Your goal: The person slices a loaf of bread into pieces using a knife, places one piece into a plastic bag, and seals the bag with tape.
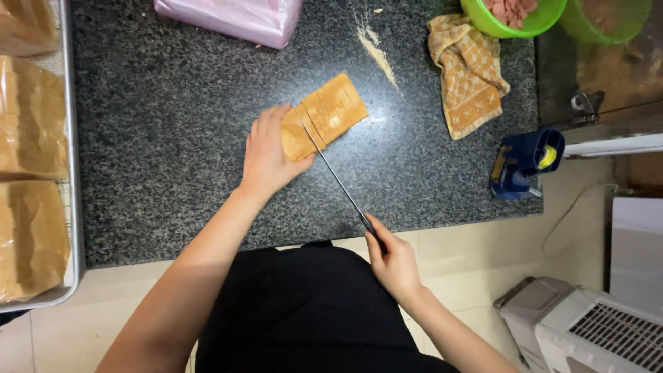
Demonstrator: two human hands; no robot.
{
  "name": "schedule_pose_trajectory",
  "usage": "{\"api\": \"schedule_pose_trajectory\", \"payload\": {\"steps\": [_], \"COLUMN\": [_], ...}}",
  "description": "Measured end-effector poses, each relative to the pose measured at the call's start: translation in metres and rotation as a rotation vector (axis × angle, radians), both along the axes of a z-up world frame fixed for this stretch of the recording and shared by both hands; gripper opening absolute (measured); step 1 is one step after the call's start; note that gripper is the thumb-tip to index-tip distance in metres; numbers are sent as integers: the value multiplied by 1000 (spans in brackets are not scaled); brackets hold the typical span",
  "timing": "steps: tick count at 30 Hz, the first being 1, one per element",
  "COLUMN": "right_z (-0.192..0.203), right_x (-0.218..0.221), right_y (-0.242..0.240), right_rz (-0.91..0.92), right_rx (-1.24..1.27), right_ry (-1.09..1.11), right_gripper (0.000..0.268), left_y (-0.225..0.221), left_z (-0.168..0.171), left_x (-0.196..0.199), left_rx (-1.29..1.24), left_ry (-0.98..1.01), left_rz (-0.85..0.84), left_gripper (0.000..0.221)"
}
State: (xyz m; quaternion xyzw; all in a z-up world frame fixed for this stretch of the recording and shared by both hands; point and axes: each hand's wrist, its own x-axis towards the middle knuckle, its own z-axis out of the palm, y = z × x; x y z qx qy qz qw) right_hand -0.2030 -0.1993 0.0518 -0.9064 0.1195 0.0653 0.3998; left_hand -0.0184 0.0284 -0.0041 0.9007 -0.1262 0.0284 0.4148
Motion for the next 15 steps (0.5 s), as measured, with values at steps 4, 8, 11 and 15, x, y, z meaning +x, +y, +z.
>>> {"api": "schedule_pose_trajectory", "payload": {"steps": [4,8,11,15], "right_z": [-19,-33,-27,-14], "right_x": [36,92,82,20], "right_y": [17,44,44,12], "right_rz": [-5,95,112,12], "right_rx": [-34,-124,-102,-58], "right_ry": [25,-130,-166,51], "right_gripper": [35,31,33,34], "left_y": [1,0,2,0], "left_z": [-1,0,1,2], "left_x": [1,0,-1,-1], "left_rx": [7,32,24,12], "left_ry": [-8,-22,-26,-5], "left_rz": [-28,-35,-24,8], "left_gripper": [96,98,98,96]}}
